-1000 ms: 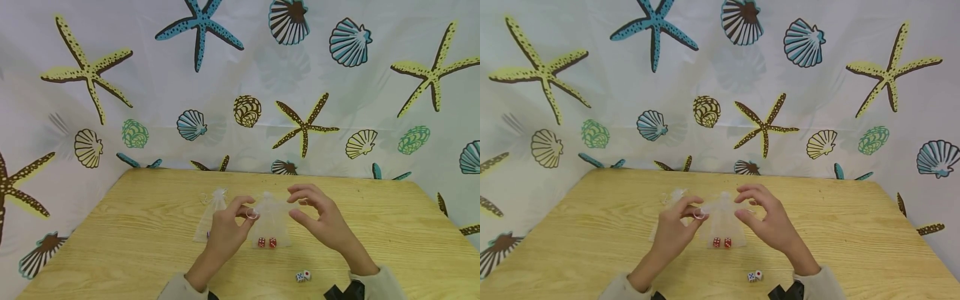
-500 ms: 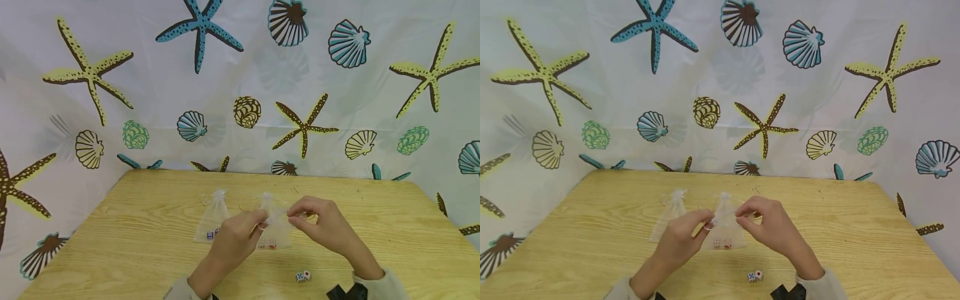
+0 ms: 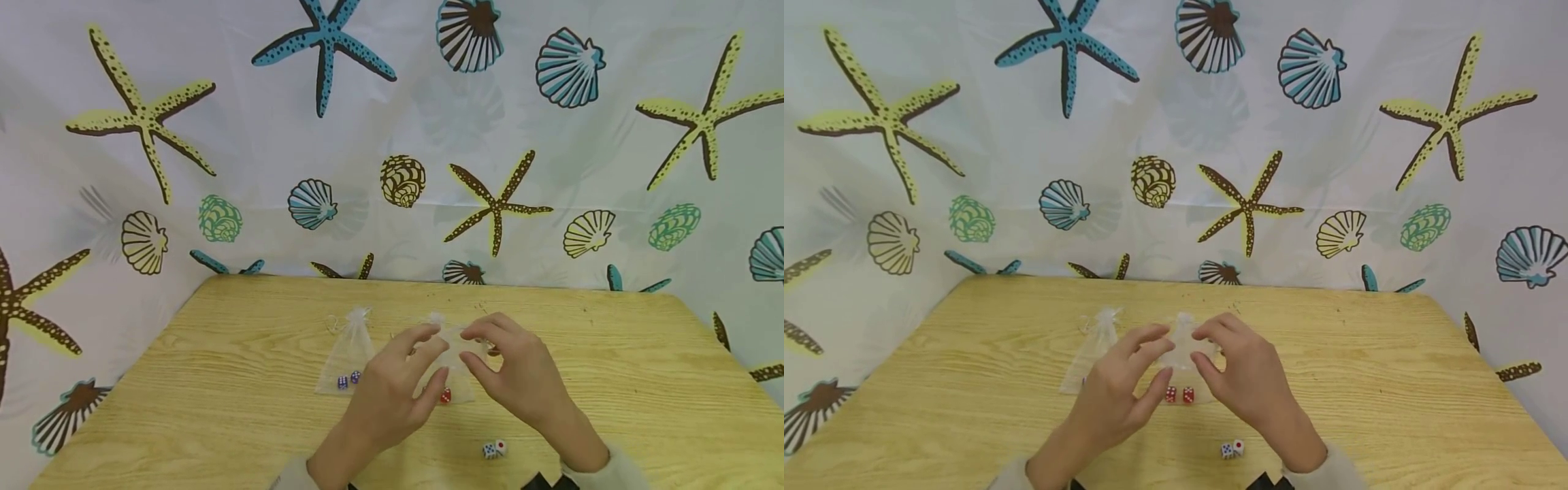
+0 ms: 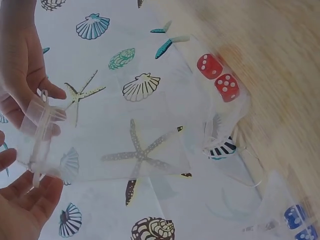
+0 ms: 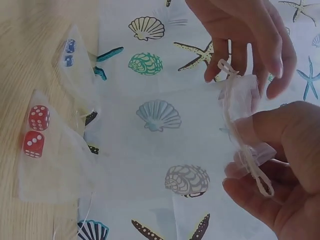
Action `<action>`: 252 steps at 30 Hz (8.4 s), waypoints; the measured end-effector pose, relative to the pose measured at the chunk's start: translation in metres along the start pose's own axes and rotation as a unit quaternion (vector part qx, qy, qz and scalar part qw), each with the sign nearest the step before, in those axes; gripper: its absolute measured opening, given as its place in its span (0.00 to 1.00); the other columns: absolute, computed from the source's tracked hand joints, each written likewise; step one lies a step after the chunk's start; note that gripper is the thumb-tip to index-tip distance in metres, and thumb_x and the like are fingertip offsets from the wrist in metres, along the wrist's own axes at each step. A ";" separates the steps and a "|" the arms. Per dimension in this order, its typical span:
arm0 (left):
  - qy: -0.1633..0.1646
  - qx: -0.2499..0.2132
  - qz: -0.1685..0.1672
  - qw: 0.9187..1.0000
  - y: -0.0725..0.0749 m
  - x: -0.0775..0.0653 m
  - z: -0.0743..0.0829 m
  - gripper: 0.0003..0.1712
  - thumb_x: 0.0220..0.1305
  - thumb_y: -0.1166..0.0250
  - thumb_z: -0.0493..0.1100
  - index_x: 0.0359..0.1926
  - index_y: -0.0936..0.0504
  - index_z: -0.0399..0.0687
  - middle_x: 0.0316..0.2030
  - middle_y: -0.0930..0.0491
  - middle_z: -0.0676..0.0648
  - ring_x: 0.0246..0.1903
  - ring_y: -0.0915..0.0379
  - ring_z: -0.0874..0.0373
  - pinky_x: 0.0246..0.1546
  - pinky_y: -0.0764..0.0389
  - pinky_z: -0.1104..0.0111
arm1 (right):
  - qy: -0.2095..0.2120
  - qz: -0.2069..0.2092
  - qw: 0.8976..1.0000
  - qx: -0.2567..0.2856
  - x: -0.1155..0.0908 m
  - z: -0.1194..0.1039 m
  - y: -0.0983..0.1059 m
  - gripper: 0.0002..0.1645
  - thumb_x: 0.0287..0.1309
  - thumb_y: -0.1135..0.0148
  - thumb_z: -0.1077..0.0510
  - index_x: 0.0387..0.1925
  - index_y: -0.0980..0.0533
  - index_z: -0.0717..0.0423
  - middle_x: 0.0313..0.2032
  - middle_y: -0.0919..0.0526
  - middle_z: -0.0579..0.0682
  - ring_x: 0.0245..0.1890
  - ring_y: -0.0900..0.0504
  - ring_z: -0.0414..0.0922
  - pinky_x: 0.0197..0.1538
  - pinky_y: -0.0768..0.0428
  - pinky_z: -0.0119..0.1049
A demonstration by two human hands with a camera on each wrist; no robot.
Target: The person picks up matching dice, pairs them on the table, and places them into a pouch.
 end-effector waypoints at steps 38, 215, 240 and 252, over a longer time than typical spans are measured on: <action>0.112 0.080 -0.096 0.986 -0.024 -0.012 -0.020 0.18 0.49 0.30 0.33 0.45 0.16 0.38 0.43 0.15 0.43 0.40 0.17 0.52 0.33 0.16 0.68 | -0.060 -0.051 0.995 -0.068 -0.010 -0.002 -0.019 0.11 0.43 0.26 0.65 0.31 0.19 0.53 0.36 0.19 0.45 0.32 0.18 0.41 0.35 0.19 0.33; 0.081 0.116 -0.163 0.976 -0.035 -0.015 -0.006 0.14 0.58 0.34 0.42 0.45 0.16 0.41 0.43 0.15 0.46 0.41 0.17 0.57 0.33 0.17 0.70 | -0.201 -0.302 0.931 0.019 -0.100 0.050 -0.070 0.12 0.46 0.28 0.60 0.34 0.21 0.55 0.32 0.20 0.44 0.32 0.24 0.41 0.34 0.24 0.32; 0.079 0.107 -0.160 0.978 -0.034 -0.016 -0.005 0.14 0.58 0.34 0.41 0.45 0.16 0.40 0.43 0.15 0.46 0.41 0.17 0.57 0.33 0.17 0.71 | -0.209 -0.329 0.920 0.041 -0.108 0.051 -0.084 0.04 0.49 0.33 0.67 0.29 0.18 0.56 0.28 0.17 0.44 0.28 0.24 0.34 0.32 0.22 0.32; 0.076 0.108 -0.156 0.979 -0.034 -0.015 -0.006 0.13 0.58 0.35 0.41 0.44 0.16 0.41 0.42 0.15 0.46 0.40 0.17 0.57 0.32 0.17 0.71 | -0.184 -0.295 0.938 0.017 -0.084 0.042 -0.055 0.05 0.49 0.32 0.65 0.29 0.19 0.54 0.28 0.19 0.41 0.27 0.26 0.34 0.31 0.24 0.27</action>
Point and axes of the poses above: each hand's wrist, its own x-axis towards the middle knuckle, its own y-axis out of the back of the hand, z = x × y, the point moved 10 cm from there along x, towards the middle knuckle
